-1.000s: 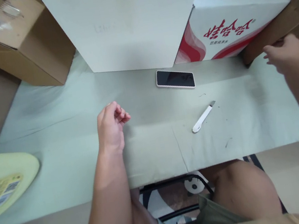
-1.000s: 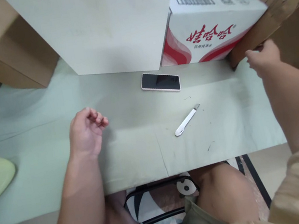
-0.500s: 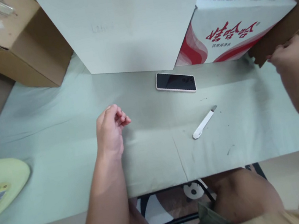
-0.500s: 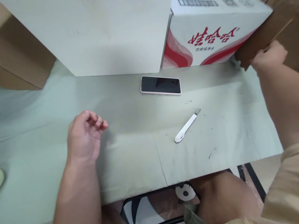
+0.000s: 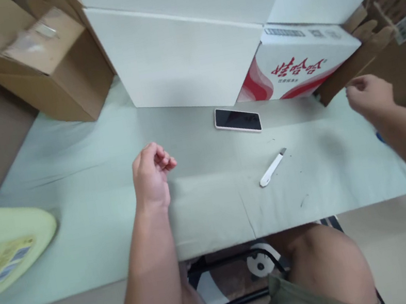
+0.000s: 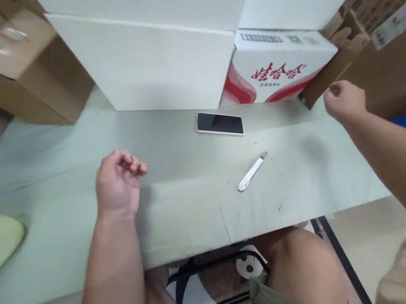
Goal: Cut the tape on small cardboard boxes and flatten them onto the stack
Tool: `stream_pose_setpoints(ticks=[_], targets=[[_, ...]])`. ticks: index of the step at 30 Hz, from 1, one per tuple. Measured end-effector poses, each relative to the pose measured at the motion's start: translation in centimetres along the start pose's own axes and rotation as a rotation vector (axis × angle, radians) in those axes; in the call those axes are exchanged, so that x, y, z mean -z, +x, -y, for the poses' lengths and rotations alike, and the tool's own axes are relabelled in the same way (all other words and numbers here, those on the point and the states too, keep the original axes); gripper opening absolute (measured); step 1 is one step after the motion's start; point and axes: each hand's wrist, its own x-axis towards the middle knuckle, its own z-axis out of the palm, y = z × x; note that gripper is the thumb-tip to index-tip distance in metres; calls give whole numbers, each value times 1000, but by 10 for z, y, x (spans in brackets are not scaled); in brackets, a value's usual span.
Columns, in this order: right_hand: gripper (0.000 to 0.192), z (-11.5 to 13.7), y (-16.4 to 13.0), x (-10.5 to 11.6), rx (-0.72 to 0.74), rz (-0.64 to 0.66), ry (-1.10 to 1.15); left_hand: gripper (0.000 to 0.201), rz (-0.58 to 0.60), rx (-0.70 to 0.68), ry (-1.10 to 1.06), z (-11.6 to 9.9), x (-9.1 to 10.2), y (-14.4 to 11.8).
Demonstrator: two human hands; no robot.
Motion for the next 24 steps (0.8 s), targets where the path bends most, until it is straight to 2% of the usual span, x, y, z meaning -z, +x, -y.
stream_pose_setpoints(ticks=[2, 4, 8, 10, 11, 12, 14, 16, 17, 18, 20, 21, 22, 24], targets=[[21, 33, -22, 15, 57, 38, 91, 38, -19, -22, -35, -7, 8, -1], [17, 74, -50, 22, 184, 116, 198, 37, -47, -37, -75, -13, 16, -3], [11, 177, -114, 15, 579, 365, 377, 34, -112, -60, -162, -25, 32, -4], [17, 238, -142, 3, 791, 488, 449, 33, -133, -76, -190, -30, 39, -5], [23, 270, -153, -4, 961, 528, 516, 32, -140, -83, -196, -32, 42, -5], [29, 304, -163, -12, 1115, 540, 573, 31, -146, -88, -198, -34, 46, -5], [35, 373, -179, -28, 1266, 480, 649, 30, -156, -98, -198, -37, 51, -5], [42, 436, -189, -42, 1305, 407, 659, 30, -163, -113, -203, -40, 54, -5], [57, 463, -192, -48, 1319, 389, 629, 29, -166, -121, -207, -41, 55, -4], [50, 487, -195, -52, 1295, 412, 608, 30, -169, -128, -209, -42, 56, -4], [36, 520, -198, -58, 1276, 448, 605, 30, -173, -140, -209, -42, 56, -3], [34, 528, -198, -59, 1265, 460, 615, 30, -175, -147, -206, -42, 56, -3], [33, 531, -198, -60, 1261, 458, 626, 29, -180, -156, -204, -42, 56, -3], [33, 520, -192, -59, 1247, 440, 662, 24, -214, -184, -201, -40, 56, -3]])
